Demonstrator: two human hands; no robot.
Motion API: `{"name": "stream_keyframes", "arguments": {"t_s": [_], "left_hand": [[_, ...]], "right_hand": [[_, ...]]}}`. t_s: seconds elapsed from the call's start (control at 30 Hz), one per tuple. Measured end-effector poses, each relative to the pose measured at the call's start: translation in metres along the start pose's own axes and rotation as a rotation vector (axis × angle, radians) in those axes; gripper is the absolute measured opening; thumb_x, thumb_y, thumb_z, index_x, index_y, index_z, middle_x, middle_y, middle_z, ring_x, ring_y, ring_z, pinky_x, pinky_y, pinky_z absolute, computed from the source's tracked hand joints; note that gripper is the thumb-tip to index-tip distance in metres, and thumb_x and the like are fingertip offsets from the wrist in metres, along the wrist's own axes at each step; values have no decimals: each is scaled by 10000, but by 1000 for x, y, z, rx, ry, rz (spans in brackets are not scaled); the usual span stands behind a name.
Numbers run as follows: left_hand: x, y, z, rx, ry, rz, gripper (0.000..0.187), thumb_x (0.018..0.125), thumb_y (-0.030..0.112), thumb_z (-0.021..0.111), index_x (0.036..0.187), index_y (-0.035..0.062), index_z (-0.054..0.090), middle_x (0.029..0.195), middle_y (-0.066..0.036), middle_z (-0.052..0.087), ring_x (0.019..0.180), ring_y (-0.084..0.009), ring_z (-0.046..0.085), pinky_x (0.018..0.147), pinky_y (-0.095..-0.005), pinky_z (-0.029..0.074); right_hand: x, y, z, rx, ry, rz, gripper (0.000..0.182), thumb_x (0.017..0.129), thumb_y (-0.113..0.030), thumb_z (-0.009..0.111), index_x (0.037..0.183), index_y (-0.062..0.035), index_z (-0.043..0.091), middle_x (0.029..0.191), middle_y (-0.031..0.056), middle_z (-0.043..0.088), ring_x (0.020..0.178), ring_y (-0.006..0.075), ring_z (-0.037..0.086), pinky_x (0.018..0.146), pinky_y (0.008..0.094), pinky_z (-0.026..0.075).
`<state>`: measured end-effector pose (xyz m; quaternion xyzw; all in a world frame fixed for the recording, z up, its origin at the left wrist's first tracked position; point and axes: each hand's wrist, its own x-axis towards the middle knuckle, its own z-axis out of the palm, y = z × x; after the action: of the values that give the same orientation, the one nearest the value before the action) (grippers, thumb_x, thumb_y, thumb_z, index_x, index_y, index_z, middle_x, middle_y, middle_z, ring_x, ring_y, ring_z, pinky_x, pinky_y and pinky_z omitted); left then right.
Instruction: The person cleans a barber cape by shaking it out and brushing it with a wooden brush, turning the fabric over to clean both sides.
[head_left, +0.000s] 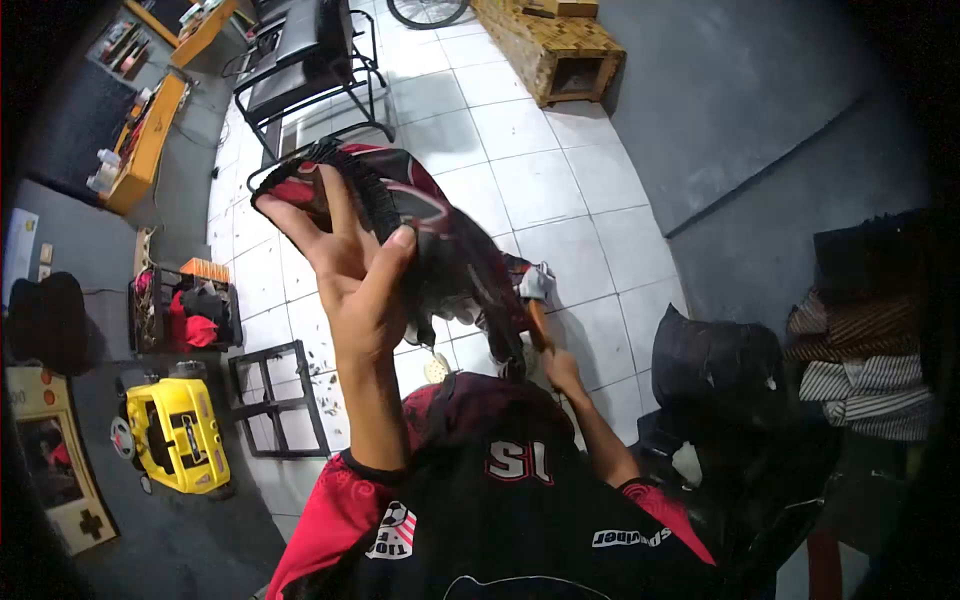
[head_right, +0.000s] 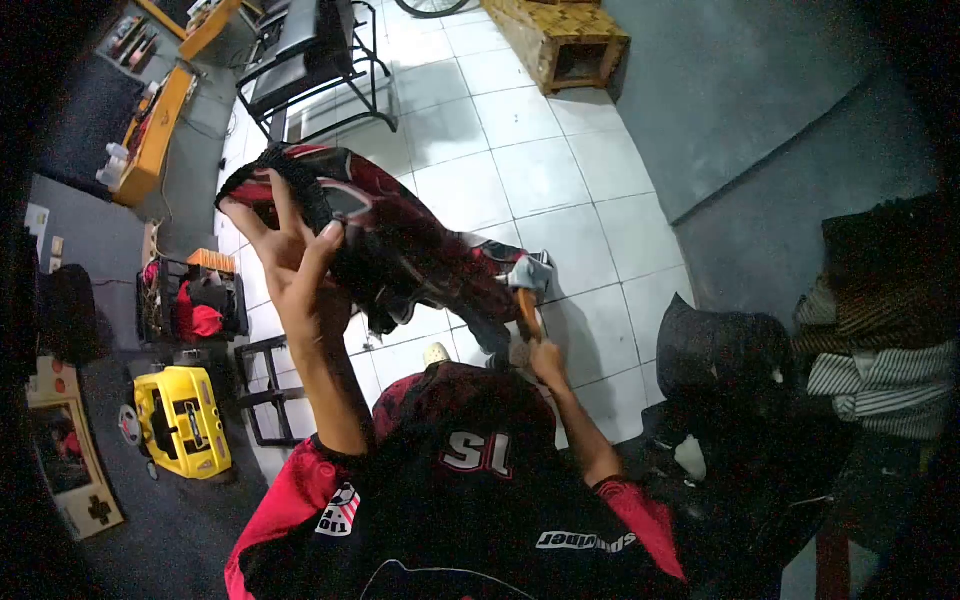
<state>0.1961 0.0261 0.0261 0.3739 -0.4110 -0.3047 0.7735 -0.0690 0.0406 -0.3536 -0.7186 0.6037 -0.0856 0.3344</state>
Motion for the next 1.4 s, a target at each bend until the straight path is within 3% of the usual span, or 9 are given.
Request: {"name": "stream_keyframes", "arguments": {"t_s": [0.27,0.43,0.6,0.77,0.97,1.03,1.13,1.3,1.4], "left_hand": [[5,-15,-15,89,72,118,1115,718,-96,572,1241,159,-379,1424,-215,-32,1320,-226,-18,1043,-352,24],[12,-11,-21,103,61,191,1081,739,-78,548,1236,155,-383,1423,-214,-48,1319,-229,-9,1047,-368,0],[19,14,-35,-53,66,276,1059,715,-135,503,1249,147,-367,1418,-195,-127,1318,-233,-11,1052,-384,6],[16,3,-48,37,184,180,1047,732,-136,491,1252,166,-365,1427,-203,-61,1288,-190,137,1000,-292,236],[6,-16,-24,170,315,186,1045,760,-98,526,1259,164,-354,1420,-218,-73,1286,-164,127,891,-198,312],[7,-20,-15,151,320,215,1058,758,-111,528,1266,198,-347,1423,-210,-46,1257,-150,169,900,-205,310],[14,-16,-6,76,315,282,1055,756,-127,513,1272,228,-336,1433,-185,10,1154,-111,329,847,-208,384],[19,1,-11,-28,234,329,1037,741,-156,460,1272,240,-339,1429,-189,-50,1314,-221,26,1034,-315,158],[20,-7,-20,-38,327,318,1041,731,-143,503,1301,223,-288,1399,-121,160,1036,-116,372,842,-257,387]], "right_hand": [[-22,-240,-119,978,93,-263,220,929,-236,358,873,-24,370,561,24,457,463,85,463,416,247,382],[-23,-271,-68,627,113,-534,295,830,-131,466,1043,66,409,693,222,541,675,442,514,670,471,422],[25,-170,2,95,-307,31,352,875,-251,373,967,71,481,766,254,574,795,431,564,668,494,425],[31,-112,19,30,86,66,319,891,-299,408,862,8,487,729,271,571,653,423,577,558,464,450],[-29,-275,-92,1088,68,-195,221,943,-270,310,903,-65,381,596,-7,383,450,63,399,388,204,332],[-42,-282,-80,799,81,-302,215,882,-119,400,1028,37,426,788,208,561,661,366,543,617,406,439],[-40,-282,-52,557,240,-826,230,848,-52,399,1057,42,392,934,259,507,835,377,543,708,422,420],[-14,-179,0,-62,-397,-439,248,846,-174,429,974,15,522,968,233,545,899,352,553,771,409,450],[2,-111,34,-303,-393,-118,218,799,-93,410,906,54,531,954,254,557,915,363,557,720,433,470]]}}
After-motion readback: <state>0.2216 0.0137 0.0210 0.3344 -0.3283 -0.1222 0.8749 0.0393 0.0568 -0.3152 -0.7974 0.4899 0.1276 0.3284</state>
